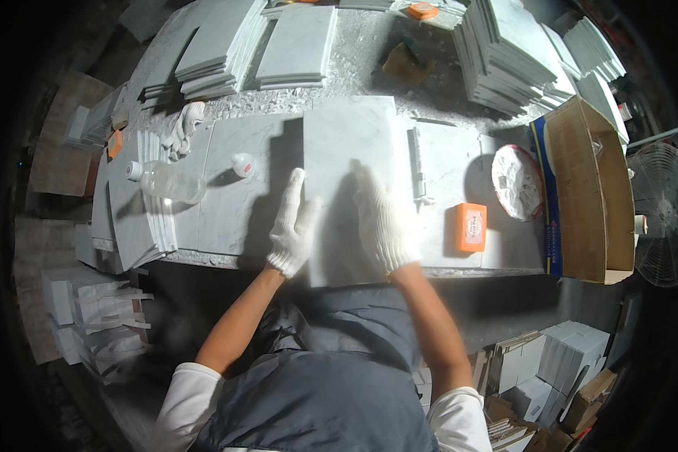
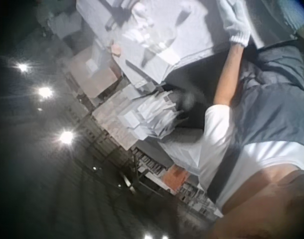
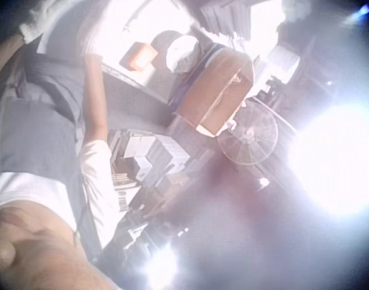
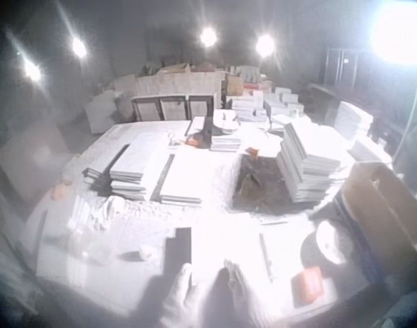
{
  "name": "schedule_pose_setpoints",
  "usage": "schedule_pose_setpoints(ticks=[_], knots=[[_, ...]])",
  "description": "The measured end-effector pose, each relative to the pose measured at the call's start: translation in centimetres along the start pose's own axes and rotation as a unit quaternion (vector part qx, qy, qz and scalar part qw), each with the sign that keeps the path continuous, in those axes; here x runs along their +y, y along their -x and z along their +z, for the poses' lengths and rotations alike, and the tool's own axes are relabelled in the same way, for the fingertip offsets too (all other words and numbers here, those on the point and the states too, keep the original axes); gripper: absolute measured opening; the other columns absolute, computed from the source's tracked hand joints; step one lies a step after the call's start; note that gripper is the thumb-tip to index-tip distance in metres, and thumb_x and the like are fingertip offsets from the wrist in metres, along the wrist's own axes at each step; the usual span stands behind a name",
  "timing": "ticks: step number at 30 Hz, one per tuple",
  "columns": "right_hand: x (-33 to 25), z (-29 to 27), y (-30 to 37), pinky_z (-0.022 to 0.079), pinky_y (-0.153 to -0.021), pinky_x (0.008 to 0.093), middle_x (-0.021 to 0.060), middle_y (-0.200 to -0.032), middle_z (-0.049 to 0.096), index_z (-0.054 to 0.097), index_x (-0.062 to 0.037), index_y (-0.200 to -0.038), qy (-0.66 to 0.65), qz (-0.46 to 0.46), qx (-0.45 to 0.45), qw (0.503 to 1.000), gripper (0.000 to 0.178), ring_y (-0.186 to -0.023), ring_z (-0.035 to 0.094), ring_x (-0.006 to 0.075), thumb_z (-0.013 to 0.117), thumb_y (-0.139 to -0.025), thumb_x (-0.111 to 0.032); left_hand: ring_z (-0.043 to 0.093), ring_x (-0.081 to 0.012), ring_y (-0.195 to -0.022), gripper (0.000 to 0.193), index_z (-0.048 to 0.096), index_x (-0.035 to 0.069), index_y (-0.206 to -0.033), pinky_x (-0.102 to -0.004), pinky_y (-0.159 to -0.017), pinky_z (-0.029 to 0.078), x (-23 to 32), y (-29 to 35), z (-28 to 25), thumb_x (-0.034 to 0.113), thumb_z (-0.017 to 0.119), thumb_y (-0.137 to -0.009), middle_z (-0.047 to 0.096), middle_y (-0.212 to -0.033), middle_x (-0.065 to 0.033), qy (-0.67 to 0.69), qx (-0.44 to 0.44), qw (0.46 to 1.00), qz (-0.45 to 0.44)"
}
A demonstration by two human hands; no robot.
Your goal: The person wipes a white tile with a cloth, then uses a marker to write on it. They place the tile on a stack, pick up another tile, and use a scraper to remove residue from its surface. The person repeats the scraping and wiping process on multiple tiles.
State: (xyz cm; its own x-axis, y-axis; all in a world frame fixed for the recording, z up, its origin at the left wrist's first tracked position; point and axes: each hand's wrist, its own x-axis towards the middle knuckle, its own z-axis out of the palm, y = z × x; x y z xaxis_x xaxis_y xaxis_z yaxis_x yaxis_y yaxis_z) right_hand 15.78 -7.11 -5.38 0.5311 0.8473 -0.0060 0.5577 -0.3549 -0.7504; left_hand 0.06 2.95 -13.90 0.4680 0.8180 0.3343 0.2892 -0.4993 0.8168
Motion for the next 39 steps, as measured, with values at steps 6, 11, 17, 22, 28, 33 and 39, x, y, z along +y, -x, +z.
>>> schedule_pose_setpoints(ticks=[6,11,17,22,28,33,39], knots=[[0.8,1.7,-0.8,0.056,-0.078,0.0353,0.0207,-0.109,0.072,0.055,-0.0023,-0.141,-0.011,-0.022,0.042,0.999,0.043,-0.088,0.071,0.0250,0.061,-0.100,-0.010,0.045,-0.0266,-0.143,0.047,0.041,-0.003,-0.151,-0.0335,-0.101,0.052,-1.0,0.1,0.0,0.009,0.048,-0.106,0.039,-0.159,-0.0207,0.069,0.003,0.995,0.074],[0.9,2.2,-1.3,0.054,-0.086,0.0380,0.0209,-0.111,0.072,0.052,0.0007,-0.142,-0.008,-0.085,0.032,0.996,0.044,-0.097,0.070,0.0299,0.060,-0.099,-0.007,0.065,-0.0323,-0.120,0.048,0.048,-0.007,-0.144,-0.0373,-0.105,0.050,-1.0,0.3,0.2,0.007,0.058,-0.100,0.057,-0.142,-0.0236,0.141,0.021,0.990,-0.005],[0.1,1.9,-1.5,0.053,-0.088,0.0340,0.0212,-0.108,0.071,0.049,0.0033,-0.145,0.012,-0.035,0.012,0.999,0.049,-0.096,0.070,0.0260,0.060,-0.099,-0.009,0.065,-0.0320,-0.120,0.048,0.050,-0.008,-0.143,-0.0377,-0.101,0.054,-1.0,0.0,0.0,0.008,0.061,-0.099,0.059,-0.139,-0.0238,0.097,0.026,0.995,0.019],[-0.3,1.8,-2.1,0.053,-0.090,0.0361,0.0252,-0.111,0.070,0.049,0.0055,-0.144,-0.003,0.013,-0.031,0.999,0.048,-0.099,0.070,0.0268,0.059,-0.099,-0.009,0.065,-0.0333,-0.120,0.046,0.053,-0.008,-0.139,-0.0387,-0.100,0.054,-1.2,0.2,0.4,0.011,0.061,-0.099,0.062,-0.135,-0.0245,0.099,0.038,0.994,0.003],[-0.2,1.6,-1.5,0.053,-0.090,0.0369,0.0253,-0.111,0.070,0.049,0.0080,-0.143,0.035,-0.036,0.006,0.999,0.048,-0.100,0.069,0.0290,0.058,-0.098,-0.007,0.065,-0.0346,-0.120,0.046,0.054,-0.009,-0.139,-0.0389,-0.100,0.053,-1.0,0.0,0.0,0.012,0.060,-0.099,0.062,-0.135,-0.0249,0.072,0.025,0.997,0.008],[-0.4,2.9,-2.6,0.055,-0.076,0.0360,0.0224,-0.093,0.070,0.047,0.0071,-0.144,-0.004,-0.064,0.004,0.998,0.049,-0.079,0.070,0.0269,0.057,-0.099,-0.008,0.064,-0.0348,-0.122,0.046,0.052,-0.009,-0.140,-0.0388,-0.101,0.053,-0.9,0.3,0.0,0.010,0.060,-0.099,0.061,-0.137,-0.0255,0.151,0.013,0.988,-0.031],[-0.5,1.4,-1.9,0.054,-0.075,0.0357,0.0227,-0.094,0.070,0.051,0.0066,-0.140,-0.008,-0.028,-0.006,1.000,0.046,-0.079,0.069,0.0278,0.059,-0.097,-0.007,0.064,-0.0339,-0.123,0.047,0.052,-0.009,-0.141,-0.0377,-0.100,0.054,-1.4,0.0,0.1,0.009,0.061,-0.099,0.061,-0.137,-0.0250,0.070,0.021,0.997,0.033]])
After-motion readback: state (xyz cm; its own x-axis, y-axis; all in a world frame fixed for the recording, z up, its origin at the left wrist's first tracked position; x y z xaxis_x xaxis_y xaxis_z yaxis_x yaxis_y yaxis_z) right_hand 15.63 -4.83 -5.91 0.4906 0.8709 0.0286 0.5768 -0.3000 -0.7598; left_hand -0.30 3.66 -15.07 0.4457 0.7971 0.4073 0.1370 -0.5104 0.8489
